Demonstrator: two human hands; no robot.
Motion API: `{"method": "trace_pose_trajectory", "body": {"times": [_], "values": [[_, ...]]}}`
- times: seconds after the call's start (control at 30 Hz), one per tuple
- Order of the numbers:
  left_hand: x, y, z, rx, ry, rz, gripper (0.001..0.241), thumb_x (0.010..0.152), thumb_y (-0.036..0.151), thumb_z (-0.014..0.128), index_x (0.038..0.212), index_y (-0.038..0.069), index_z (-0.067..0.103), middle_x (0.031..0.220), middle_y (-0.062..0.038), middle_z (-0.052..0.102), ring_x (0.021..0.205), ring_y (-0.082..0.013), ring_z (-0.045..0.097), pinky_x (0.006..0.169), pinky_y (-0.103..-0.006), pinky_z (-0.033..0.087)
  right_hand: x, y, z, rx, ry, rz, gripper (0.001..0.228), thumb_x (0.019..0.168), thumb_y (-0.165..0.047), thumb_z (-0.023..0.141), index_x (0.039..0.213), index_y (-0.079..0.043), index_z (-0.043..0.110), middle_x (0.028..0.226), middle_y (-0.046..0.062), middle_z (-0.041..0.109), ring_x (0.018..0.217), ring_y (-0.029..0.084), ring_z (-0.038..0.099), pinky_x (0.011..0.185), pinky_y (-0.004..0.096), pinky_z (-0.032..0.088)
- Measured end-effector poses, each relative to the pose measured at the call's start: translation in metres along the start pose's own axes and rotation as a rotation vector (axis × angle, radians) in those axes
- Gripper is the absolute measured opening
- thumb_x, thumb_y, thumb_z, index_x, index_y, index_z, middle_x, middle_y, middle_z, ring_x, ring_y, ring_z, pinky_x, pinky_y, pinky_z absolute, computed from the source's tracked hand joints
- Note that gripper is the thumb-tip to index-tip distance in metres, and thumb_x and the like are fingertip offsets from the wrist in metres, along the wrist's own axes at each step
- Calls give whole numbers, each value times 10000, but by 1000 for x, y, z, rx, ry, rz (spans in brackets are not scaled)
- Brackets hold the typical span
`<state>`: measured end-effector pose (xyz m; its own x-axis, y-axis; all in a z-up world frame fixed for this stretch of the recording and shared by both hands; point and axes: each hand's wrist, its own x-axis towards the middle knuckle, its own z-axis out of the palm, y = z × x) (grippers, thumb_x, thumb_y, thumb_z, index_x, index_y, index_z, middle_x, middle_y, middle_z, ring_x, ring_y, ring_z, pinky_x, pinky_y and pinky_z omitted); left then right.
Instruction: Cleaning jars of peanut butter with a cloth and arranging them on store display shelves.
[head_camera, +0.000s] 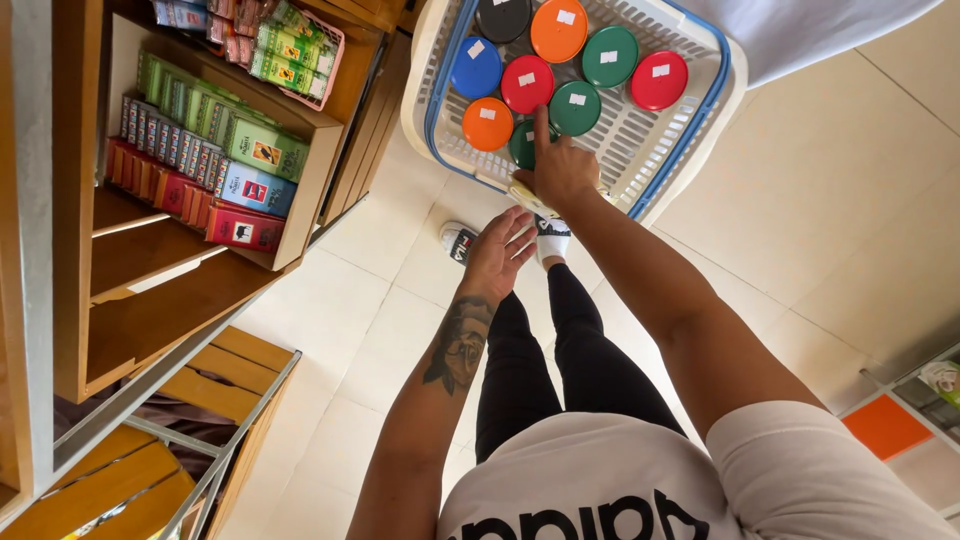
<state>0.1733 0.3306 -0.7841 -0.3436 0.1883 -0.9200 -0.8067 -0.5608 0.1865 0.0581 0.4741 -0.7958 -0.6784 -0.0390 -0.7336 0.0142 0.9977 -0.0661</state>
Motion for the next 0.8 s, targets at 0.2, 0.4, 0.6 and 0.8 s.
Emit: {"method": "trace_pose_trajectory", "body": {"times": [0.2,0.4,0.6,0.8], "values": [[-1,2,2,36,24,44,351,1035,296,607,1364,173,616,1362,-120,633,1256,-327,615,1061,-472,473,7,9,27,-92,127,-54,927,1018,-653,534,1621,-91,110,1170,166,632,1037,365,716,800,529,589],[-13,2,-1,141,46,132,396,1021,264,619,1405,172,589,1358,-98,628,1233,-301,616,1049,-461,459,10,23,34,4,164,-88,947,946,-659,623,1606,-154,171,1173,175,637,937,366,738,692,539,588],[-36,20,-3,636,99,429,612,945,155,748,1503,168,498,1428,-153,566,1322,-347,560,1087,-493,469,-35,42,6,66,333,-202,907,895,-711,647,1547,-177,311,1012,173,679,759,375,745,587,506,572],[-111,72,37,1121,-154,1034,1199,632,106,944,1623,82,268,1587,-299,320,1483,-545,291,1229,-625,278,-159,33,-107,143,377,-379,835,781,-566,805,1461,-231,454,935,147,741,810,437,750,697,538,597]]}}
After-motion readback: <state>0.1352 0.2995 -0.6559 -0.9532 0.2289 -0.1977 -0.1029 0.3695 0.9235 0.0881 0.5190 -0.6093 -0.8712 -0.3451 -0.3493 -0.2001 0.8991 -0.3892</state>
